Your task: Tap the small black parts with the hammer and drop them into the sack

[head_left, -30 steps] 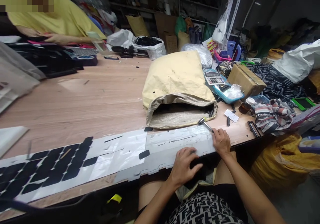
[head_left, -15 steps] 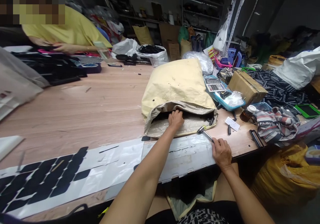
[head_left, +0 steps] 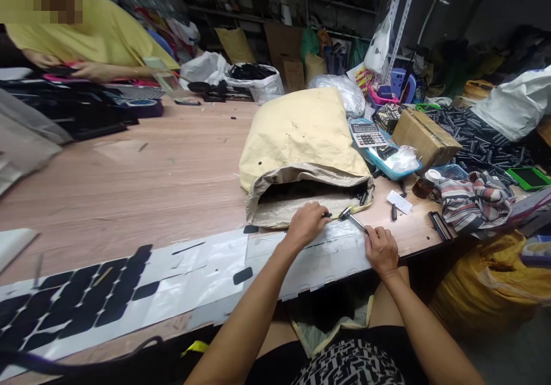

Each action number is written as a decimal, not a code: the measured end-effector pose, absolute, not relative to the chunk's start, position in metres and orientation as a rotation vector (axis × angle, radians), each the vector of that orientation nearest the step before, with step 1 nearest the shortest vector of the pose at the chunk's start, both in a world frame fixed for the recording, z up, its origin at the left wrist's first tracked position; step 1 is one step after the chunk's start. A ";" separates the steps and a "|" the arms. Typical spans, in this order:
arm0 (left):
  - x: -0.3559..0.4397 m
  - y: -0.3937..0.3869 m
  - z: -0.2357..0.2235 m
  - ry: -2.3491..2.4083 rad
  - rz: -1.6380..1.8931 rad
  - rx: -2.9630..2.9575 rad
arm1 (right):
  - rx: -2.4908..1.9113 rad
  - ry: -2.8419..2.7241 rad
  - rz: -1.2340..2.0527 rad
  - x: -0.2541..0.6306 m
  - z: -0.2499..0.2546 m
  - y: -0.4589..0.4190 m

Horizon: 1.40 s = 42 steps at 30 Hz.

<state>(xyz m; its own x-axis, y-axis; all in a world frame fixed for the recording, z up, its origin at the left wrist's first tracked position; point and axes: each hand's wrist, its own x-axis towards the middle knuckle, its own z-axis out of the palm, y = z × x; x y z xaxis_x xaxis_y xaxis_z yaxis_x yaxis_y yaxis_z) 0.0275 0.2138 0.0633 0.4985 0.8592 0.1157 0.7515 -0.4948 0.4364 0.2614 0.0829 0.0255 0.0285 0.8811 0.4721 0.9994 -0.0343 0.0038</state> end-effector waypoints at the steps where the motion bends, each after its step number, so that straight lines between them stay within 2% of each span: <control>1: 0.031 0.198 0.060 1.286 0.452 2.431 | -1.987 -1.919 -0.497 0.261 0.026 0.083; 5: 0.039 0.157 0.036 1.232 0.510 2.381 | -2.009 -1.920 -0.458 0.261 0.027 0.083; 12: 0.023 0.162 0.012 1.118 0.811 2.147 | -2.048 -1.933 -0.359 0.265 0.031 0.088; 16: 0.021 0.166 0.010 1.100 0.830 2.118 | -1.992 -1.887 -0.129 0.263 0.039 0.083; 24: 0.026 0.165 0.011 1.257 0.786 2.056 | -1.590 -1.821 0.331 0.225 0.051 0.033; 42: 0.029 0.165 0.016 1.285 0.819 1.932 | -1.657 -1.760 0.335 0.217 0.047 0.026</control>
